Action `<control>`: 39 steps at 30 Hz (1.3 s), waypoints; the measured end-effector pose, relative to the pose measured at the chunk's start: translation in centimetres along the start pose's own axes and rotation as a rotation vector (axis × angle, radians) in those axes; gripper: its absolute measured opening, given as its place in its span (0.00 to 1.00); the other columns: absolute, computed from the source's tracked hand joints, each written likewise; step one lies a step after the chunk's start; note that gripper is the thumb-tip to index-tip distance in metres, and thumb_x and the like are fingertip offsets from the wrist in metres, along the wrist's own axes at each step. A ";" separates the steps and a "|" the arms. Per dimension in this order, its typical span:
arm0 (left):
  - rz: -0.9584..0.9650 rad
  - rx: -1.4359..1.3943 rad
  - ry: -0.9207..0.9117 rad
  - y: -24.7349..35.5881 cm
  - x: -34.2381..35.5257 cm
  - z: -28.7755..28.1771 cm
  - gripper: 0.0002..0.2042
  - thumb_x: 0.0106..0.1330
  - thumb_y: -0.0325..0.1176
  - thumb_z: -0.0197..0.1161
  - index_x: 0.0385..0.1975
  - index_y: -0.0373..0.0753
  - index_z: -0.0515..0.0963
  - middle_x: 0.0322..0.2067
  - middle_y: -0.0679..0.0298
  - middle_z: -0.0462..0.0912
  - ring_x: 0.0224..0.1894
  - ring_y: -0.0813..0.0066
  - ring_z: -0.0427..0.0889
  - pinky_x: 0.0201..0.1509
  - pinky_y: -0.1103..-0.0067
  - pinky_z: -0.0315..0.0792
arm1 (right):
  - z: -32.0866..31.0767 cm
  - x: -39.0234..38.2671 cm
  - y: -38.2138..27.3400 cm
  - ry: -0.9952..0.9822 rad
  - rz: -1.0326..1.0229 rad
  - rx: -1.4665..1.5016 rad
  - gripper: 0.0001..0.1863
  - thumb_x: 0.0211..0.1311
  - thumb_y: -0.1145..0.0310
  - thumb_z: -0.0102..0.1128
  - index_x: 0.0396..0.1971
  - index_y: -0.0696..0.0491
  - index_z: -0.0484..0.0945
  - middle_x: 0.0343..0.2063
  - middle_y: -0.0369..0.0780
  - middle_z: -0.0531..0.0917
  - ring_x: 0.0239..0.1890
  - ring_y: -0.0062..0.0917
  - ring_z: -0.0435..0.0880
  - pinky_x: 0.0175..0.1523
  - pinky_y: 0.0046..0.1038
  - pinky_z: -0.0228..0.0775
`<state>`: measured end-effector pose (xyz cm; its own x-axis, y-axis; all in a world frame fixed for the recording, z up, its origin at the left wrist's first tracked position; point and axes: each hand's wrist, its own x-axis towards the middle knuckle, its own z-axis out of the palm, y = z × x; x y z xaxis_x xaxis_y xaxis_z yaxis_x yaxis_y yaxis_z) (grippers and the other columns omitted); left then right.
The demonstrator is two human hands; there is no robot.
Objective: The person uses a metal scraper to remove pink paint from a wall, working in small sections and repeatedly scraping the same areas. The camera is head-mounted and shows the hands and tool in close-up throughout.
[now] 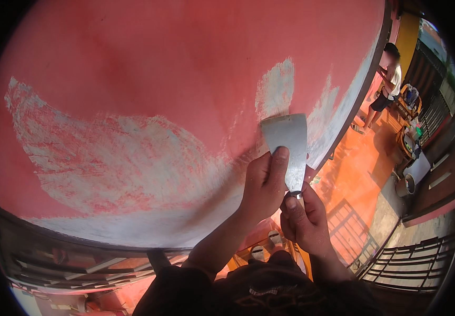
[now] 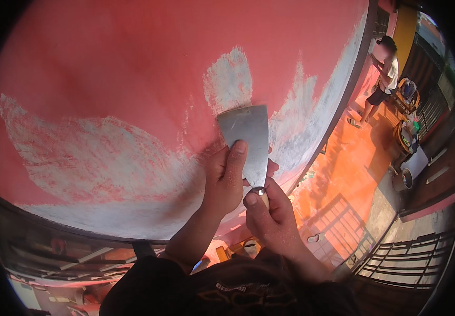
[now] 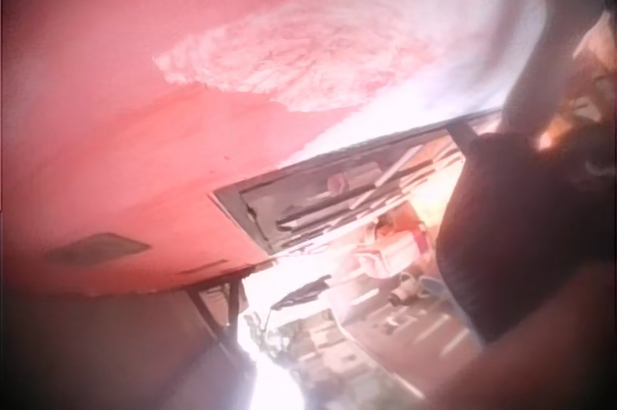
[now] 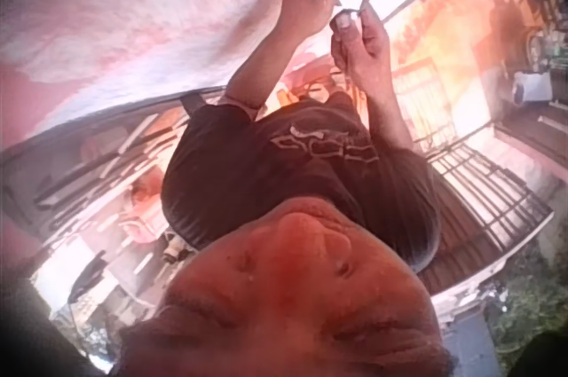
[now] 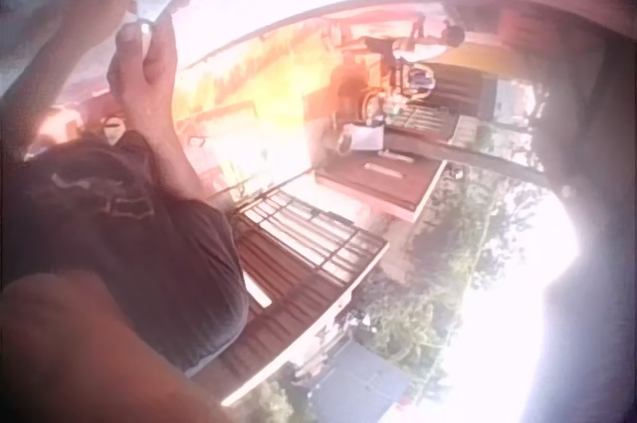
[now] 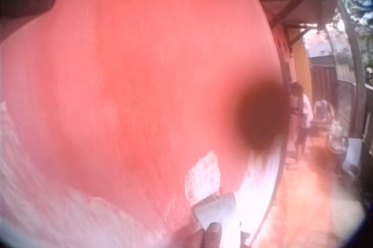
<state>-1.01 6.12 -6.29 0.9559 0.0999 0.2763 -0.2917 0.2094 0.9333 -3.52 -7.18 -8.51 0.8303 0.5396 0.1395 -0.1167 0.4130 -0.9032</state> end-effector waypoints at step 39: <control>0.142 0.026 -0.073 1.3 2.2 -0.4 0.18 0.81 0.41 0.44 0.46 0.31 0.76 0.35 0.57 0.86 0.36 0.72 0.88 0.34 0.79 0.82 | 1.1 1.3 -2.4 0.058 0.019 0.010 0.17 0.80 0.65 0.46 0.61 0.55 0.68 0.25 0.29 0.70 0.12 0.06 0.60 0.17 0.13 0.51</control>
<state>0.67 7.05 -4.55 0.9055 0.0558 0.4206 -0.4237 0.1729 0.8891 -2.76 -6.66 -5.73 0.8582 0.5039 0.0979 -0.1382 0.4105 -0.9013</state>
